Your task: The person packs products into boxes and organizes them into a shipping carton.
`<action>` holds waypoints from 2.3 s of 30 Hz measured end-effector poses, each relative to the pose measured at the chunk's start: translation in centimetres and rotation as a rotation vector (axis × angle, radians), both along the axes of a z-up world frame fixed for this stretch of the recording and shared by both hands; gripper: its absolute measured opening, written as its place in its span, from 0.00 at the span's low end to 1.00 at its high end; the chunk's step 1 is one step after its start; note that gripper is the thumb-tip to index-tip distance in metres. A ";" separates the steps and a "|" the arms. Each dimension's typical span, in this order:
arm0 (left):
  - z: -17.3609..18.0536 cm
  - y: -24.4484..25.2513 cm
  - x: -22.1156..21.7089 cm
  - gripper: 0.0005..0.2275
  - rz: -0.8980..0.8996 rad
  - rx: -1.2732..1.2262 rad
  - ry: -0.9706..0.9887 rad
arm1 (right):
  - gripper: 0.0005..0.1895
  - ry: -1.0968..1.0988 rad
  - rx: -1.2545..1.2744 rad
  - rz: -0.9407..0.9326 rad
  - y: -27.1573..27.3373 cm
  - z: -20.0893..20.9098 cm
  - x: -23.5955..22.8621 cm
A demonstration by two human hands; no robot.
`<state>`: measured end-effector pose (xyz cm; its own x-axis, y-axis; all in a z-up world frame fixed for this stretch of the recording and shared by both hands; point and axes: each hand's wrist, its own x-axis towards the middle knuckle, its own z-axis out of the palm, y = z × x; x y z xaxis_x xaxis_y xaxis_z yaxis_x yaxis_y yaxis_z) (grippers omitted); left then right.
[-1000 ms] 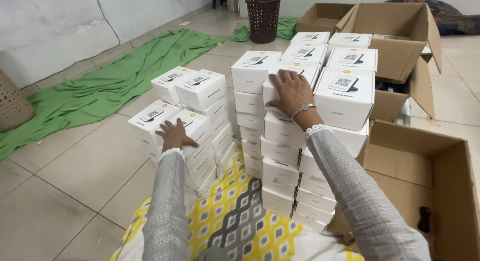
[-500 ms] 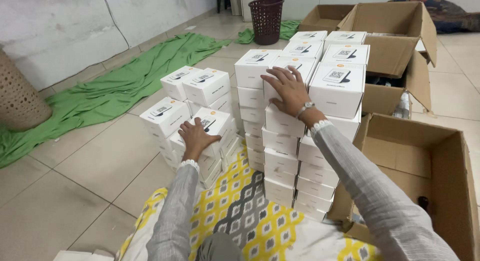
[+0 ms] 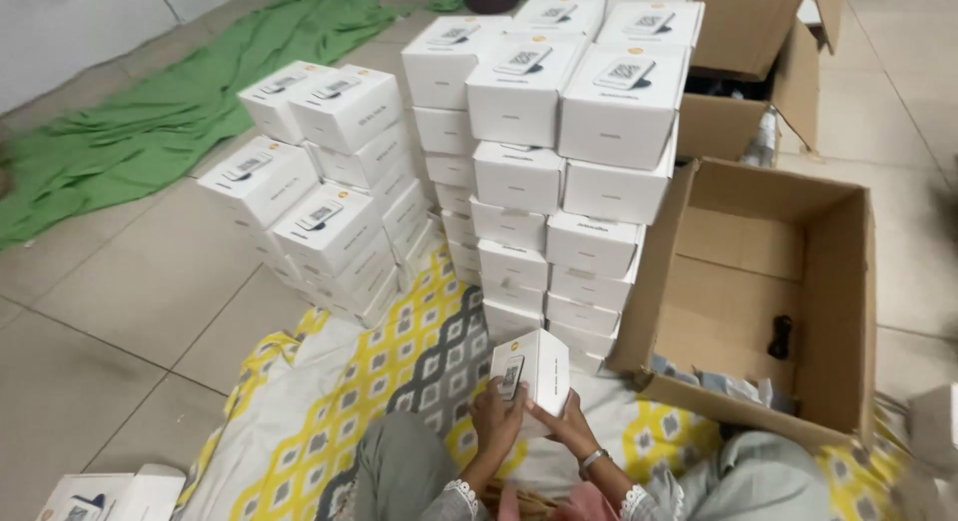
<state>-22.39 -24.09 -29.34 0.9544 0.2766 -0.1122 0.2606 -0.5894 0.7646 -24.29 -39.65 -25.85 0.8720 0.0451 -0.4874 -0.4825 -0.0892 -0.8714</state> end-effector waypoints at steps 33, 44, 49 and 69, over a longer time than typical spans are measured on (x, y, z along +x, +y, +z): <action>7.8 -2.4 -0.7 0.42 -0.642 0.406 -0.209 | 0.19 -0.201 0.119 -0.152 -7.8 -8.3 -0.1; 9.3 -2.4 -0.3 0.38 -0.608 0.314 -0.225 | 0.17 -0.492 0.185 -0.123 -7.5 -1.6 1.2; 8.1 -1.1 1.0 0.23 -0.479 0.071 -0.164 | 0.13 -0.706 -0.159 0.026 -6.3 2.8 -0.6; 8.2 6.0 8.0 0.20 -0.304 -0.391 -0.075 | 0.26 -0.528 -0.960 0.889 -5.1 -1.2 -1.3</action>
